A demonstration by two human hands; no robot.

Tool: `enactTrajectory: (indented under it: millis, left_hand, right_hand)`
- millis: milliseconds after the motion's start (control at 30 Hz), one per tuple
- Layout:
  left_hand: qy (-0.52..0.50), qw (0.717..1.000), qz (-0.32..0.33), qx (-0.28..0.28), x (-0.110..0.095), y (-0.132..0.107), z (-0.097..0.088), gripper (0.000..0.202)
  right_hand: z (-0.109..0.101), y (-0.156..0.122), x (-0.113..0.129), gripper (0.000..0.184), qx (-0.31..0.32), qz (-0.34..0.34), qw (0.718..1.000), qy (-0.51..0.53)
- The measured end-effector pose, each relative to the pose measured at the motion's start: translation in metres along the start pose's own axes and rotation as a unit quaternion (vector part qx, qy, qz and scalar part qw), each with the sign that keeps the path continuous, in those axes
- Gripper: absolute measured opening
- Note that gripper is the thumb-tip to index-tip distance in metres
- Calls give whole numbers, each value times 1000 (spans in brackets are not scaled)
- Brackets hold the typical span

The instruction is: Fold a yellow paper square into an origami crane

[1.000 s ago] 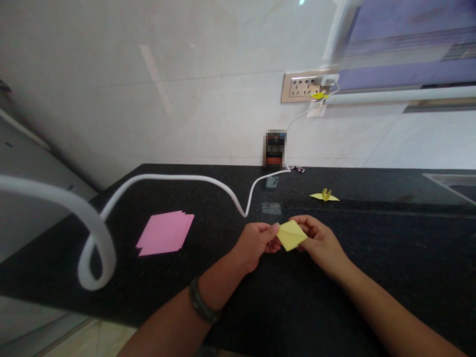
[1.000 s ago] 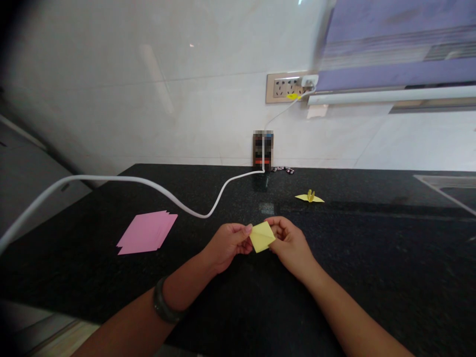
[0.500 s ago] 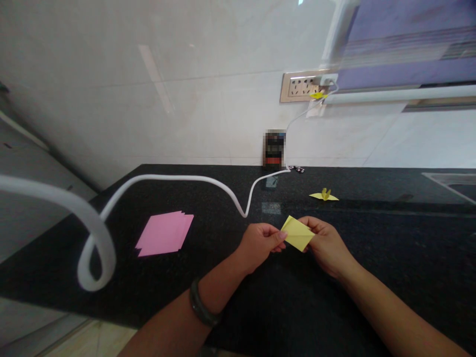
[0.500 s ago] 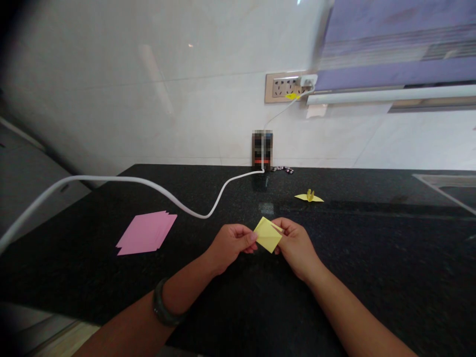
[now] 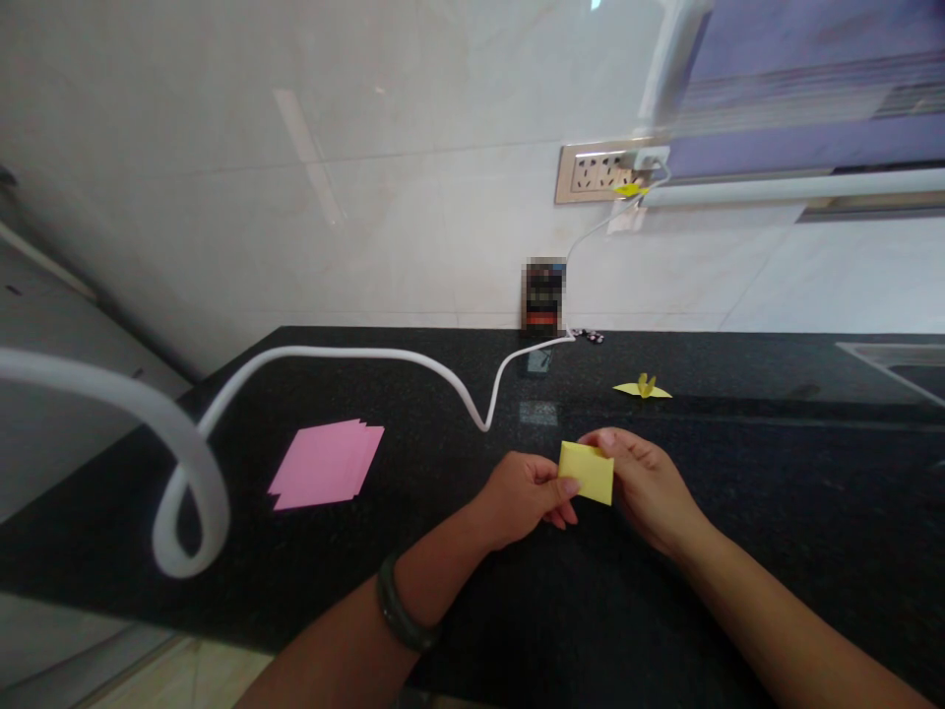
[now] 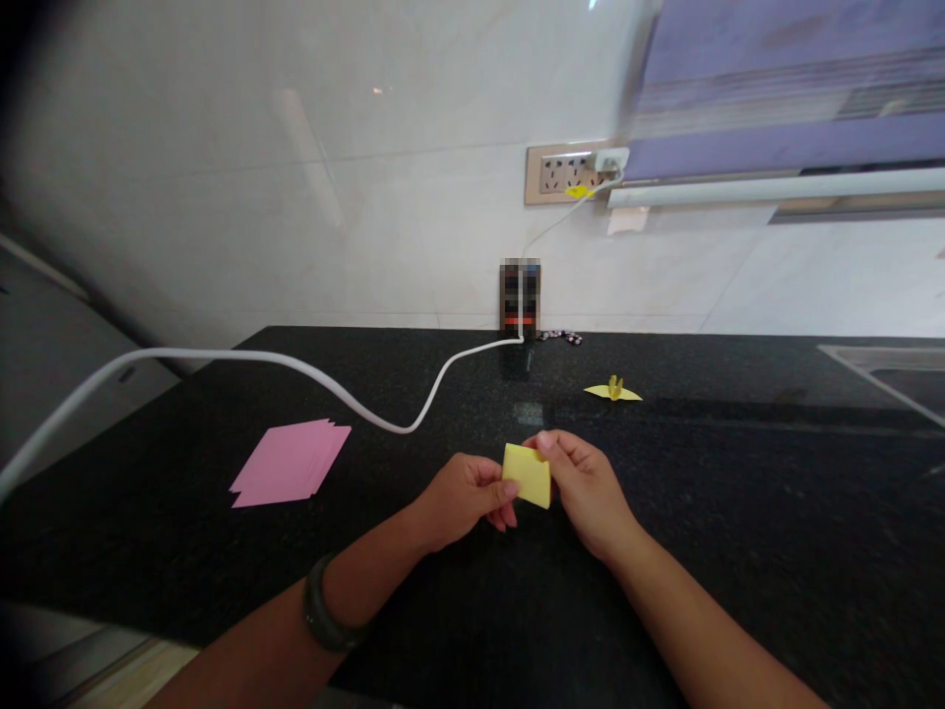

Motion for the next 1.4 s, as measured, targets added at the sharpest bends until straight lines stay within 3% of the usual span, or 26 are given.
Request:
enactTrajectory:
  millis: [100,233,667,1400]
  left_hand:
    - [-20,999,23,-37,-5,0,-2,27]
    - [-30,996,40,-71,-8,-1,-5,28]
    - [-33,997,25,-65,-6,-3,-1,30]
    - [-30,996,29,-76,-1,-1,-2,27]
  right_hand:
    - [-1,0,3,37,-11,-24,1000,11]
    - [6,-3,9,24,23,-47,998,-44]
    - [12,-8,12,23,32,-45,994,-99]
    - [8,-6,6,22,9,-44,994,-97]
Point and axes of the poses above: each hand's wrist, its own y-axis towards the middle knuckle, its own z-axis out of the palm, x = y × z, the point moved 6 cm from there along y, towards the middle knuckle, and after that the axes turned 12 degrees about -y, right-handed, at the moved point
